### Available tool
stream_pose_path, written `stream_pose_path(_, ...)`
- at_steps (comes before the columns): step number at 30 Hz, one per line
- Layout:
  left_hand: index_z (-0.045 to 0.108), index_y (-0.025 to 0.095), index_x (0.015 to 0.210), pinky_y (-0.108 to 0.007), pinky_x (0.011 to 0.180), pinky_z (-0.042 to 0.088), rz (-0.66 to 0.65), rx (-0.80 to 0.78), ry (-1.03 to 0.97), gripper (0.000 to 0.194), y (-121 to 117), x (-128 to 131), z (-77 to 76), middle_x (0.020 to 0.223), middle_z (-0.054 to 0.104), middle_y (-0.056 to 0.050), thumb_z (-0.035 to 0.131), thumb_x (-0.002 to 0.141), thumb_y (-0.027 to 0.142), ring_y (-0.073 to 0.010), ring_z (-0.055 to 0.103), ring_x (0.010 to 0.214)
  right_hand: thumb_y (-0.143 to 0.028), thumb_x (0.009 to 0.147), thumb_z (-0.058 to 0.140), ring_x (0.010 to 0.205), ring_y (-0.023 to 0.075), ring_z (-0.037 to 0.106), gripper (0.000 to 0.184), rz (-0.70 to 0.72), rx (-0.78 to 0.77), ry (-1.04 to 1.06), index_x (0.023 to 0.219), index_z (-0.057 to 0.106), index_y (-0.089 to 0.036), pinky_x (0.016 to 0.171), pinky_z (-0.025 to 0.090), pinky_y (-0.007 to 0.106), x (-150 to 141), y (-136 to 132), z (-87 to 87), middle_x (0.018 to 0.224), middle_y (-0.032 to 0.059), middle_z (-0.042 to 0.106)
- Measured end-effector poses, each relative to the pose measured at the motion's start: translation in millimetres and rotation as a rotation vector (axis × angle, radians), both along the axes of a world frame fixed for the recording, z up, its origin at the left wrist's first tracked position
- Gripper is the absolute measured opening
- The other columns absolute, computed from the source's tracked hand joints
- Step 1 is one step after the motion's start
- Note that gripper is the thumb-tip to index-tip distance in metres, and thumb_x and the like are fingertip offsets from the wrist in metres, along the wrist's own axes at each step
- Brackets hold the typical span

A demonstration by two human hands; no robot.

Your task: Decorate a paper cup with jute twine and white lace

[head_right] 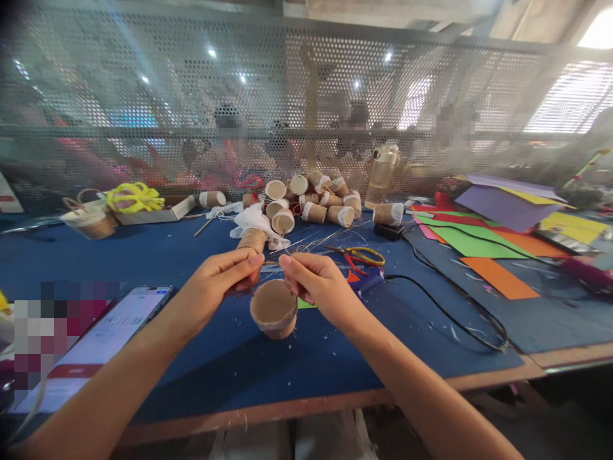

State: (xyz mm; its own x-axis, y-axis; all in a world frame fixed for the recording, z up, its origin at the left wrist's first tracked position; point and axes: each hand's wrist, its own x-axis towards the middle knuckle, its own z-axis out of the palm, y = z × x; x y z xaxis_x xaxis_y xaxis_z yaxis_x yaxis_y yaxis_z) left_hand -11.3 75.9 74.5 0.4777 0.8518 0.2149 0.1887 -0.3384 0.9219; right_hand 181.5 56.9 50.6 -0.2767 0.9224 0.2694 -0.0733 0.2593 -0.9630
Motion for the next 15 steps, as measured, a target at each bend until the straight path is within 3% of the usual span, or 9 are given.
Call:
stream_pose_path(7, 0.056, 0.02, 0.072, -0.029, 0.062, 0.035, 0.067, 0.145, 0.127, 0.04, -3.7, -3.4, 1.2, 0.066, 0.049, 0.004, 0.047, 0.102, 0.046, -0.0136, 0.045, 0.063, -0.064, 0.092, 0.057, 0.047, 0.0063, 0.032, 0.057, -0.08, 0.057, -0.098, 0.058, 0.045, -0.02, 0.045, 0.022, 0.025, -1.1, -2.3, 4.3, 0.056, -0.0053, 0.041)
stream_pose_path(10, 0.065, 0.021, 0.095, -0.032, 0.08, 0.041, 0.148, 0.253, 0.203, 0.033, -7.6, -8.3, 0.9, 0.091, 0.065, -0.002, 0.043, 0.104, 0.043, -0.0181, 0.057, 0.084, -0.065, 0.094, 0.053, 0.048, 0.0073, 0.034, 0.057, -0.094, 0.08, -0.151, 0.059, 0.045, -0.02, 0.046, 0.024, 0.025, -2.5, -2.3, 1.5, 0.057, -0.0048, 0.042)
stream_pose_path(13, 0.063, 0.019, 0.121, -0.041, 0.103, 0.04, 0.244, 0.421, 0.366, 0.044, -9.1, -16.0, -5.1, 0.124, 0.063, -0.009, 0.033, 0.106, 0.047, -0.0253, 0.058, 0.115, -0.062, 0.097, 0.05, 0.05, 0.0083, 0.035, 0.056, -0.092, 0.115, -0.201, 0.061, 0.045, -0.02, 0.047, 0.026, 0.025, -3.0, -2.2, -2.2, 0.058, -0.0041, 0.043)
stream_pose_path(15, 0.058, 0.014, 0.133, -0.05, 0.108, 0.041, 0.327, 0.527, 0.557, 0.056, -8.6, -23.5, -13.3, 0.132, 0.061, -0.014, 0.03, 0.105, 0.054, -0.032, 0.054, 0.125, -0.061, 0.098, 0.049, 0.051, 0.0087, 0.035, 0.056, -0.094, 0.128, -0.212, 0.061, 0.044, -0.02, 0.048, 0.026, 0.025, -2.7, -2.4, -3.6, 0.059, -0.0042, 0.042)
